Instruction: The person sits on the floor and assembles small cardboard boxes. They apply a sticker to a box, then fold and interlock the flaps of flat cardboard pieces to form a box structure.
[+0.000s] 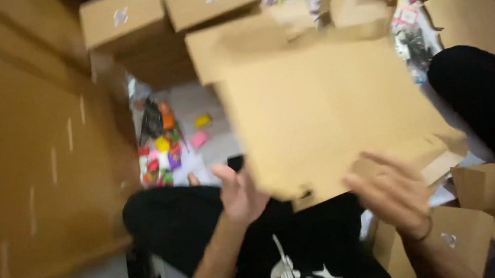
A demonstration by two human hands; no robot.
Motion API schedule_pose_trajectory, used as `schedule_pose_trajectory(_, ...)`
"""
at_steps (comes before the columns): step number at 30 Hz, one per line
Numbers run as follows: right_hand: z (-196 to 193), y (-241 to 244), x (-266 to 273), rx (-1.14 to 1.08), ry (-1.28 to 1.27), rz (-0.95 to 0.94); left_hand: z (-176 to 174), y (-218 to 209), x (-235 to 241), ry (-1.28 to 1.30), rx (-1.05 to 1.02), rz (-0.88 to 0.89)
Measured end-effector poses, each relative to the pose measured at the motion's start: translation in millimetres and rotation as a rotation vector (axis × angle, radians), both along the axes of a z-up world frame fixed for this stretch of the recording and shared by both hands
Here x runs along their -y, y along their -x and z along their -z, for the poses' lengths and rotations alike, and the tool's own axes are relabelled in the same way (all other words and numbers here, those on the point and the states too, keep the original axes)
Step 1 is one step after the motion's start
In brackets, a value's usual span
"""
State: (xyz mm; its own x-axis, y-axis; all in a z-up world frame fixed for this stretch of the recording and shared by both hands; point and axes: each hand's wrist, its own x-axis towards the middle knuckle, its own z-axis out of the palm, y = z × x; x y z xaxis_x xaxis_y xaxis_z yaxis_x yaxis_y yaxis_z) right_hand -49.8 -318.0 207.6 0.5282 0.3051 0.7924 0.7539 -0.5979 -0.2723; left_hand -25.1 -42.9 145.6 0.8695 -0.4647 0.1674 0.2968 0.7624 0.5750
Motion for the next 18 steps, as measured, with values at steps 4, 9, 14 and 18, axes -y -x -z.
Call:
schedule_pose_trajectory(4, -31, 19, -52, 0.086, 0.180, -0.180, -64, 34, -27, -0.084, -0.269, -0.216)
schedule_pose_trajectory(9, -40, 27, -61, -0.153, 0.147, -0.458, -75, 54, -78, -0.380, -0.394, -0.330)
schedule_pose_trajectory(14, 58, -23, -16, -0.636, -0.742, -0.385, 4, 87, -149, -0.334, -0.346, -0.480)
schedule_pose_trajectory(18, 106, -43, -34, -1.075, -0.929, -0.625, -10, 97, -161, -0.382, -0.335, -0.536)
